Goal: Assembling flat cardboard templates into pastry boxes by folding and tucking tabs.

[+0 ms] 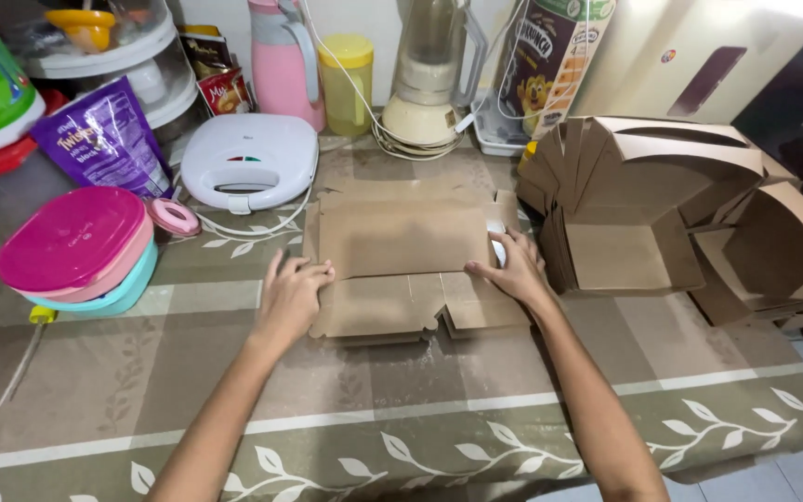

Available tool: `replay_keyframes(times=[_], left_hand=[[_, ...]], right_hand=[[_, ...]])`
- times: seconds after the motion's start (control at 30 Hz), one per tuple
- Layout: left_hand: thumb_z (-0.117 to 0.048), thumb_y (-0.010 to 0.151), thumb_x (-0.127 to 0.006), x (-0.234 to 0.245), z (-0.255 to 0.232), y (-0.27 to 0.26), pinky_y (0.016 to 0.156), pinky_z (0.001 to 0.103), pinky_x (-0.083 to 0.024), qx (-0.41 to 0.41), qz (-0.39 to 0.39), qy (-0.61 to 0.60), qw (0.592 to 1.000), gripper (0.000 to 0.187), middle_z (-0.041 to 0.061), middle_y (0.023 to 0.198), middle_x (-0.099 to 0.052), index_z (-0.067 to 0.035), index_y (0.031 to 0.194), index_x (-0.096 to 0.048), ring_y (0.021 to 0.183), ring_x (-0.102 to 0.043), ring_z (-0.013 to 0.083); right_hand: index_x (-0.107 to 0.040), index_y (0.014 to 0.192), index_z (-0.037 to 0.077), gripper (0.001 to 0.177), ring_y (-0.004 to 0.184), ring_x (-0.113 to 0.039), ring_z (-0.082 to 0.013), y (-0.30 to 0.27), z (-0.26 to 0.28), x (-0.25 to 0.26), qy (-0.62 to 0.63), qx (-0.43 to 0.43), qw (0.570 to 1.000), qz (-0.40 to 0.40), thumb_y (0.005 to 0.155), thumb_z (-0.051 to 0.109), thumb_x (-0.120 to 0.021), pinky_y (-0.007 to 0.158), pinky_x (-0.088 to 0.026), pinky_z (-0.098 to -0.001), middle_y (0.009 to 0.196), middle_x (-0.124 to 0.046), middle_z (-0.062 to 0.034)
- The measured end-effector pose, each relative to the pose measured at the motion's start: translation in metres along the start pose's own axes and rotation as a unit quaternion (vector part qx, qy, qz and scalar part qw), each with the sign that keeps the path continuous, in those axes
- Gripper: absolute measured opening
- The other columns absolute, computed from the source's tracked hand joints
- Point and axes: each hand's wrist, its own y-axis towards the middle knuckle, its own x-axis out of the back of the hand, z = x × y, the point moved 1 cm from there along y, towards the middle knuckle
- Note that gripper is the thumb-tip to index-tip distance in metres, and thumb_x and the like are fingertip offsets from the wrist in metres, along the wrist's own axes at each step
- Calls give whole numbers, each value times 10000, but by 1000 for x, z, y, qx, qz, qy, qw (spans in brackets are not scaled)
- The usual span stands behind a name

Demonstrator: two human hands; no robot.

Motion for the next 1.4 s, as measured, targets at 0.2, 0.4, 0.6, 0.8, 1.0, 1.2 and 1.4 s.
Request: replay_keyframes(times=[0.2,0.4,0.6,0.8,1.0,1.2,1.4], left_hand=[[-36,953,-438,-12,-28,-1,1032,506,-452,22,35,-77,996,552,66,1493,-501,-198,1471,-541,1331,-479,299],[-447,1078,-343,9,-64,25,1105,666,-367,18,34,-197,980,571,198,1593,-358,-135,1551,-416,1408,-410,449],[-732,754,-645,93,-130,3,1214,592,-290,63,205,-504,836,1195,133,1711,-32,-315,1629,53,1557,-85,379],[-358,891,-682,-16,-103,29,1073,471,-444,280,-4,-583,762,522,258,1178,-725,103,1133,-714,1230,-637,322],[-287,897,-791,-15,-55,35,1100,453,-427,370,-154,-674,620,753,239,1401,-552,75,1453,-435,1328,-535,293],[-141,842,-854,-55,6,47,824,379,-605,352,-175,-759,520,549,118,1121,-700,-6,1294,-573,977,-719,232],[-165,772,-917,-62,33,56,785,495,-633,341,-135,-787,496,642,168,1092,-716,-75,1271,-523,930,-757,337]], right_hand=[[-646,1056,256,461,1286,-591,-220,29,-34,-17,192,16,973,-129,769,536,-871,1049,-461,-457,1329,-671,84],[-490,1048,91,166,722,-425,-94,0,-10,-12,305,109,888,-325,1064,230,-579,647,-385,-251,829,-371,37],[-561,1036,106,126,802,-659,-246,-40,27,-40,228,240,881,-339,1050,230,-536,748,-499,-337,853,-617,-64],[-580,1412,147,475,1412,-476,-276,-82,87,-77,-34,504,861,-53,1017,410,-561,1200,-215,-520,1485,-576,-73],[-606,1367,399,366,1422,-445,-35,1,9,-77,-166,422,869,-196,1047,315,-448,1251,-94,-395,1435,-601,157],[-477,1508,350,906,1435,-444,-242,-13,-2,9,-134,271,940,-158,743,-134,-436,1118,-385,-484,1484,-511,32],[-575,1389,293,606,1441,-452,-166,-12,4,6,-177,387,880,-210,818,109,-665,1183,-270,-480,1482,-534,49]])
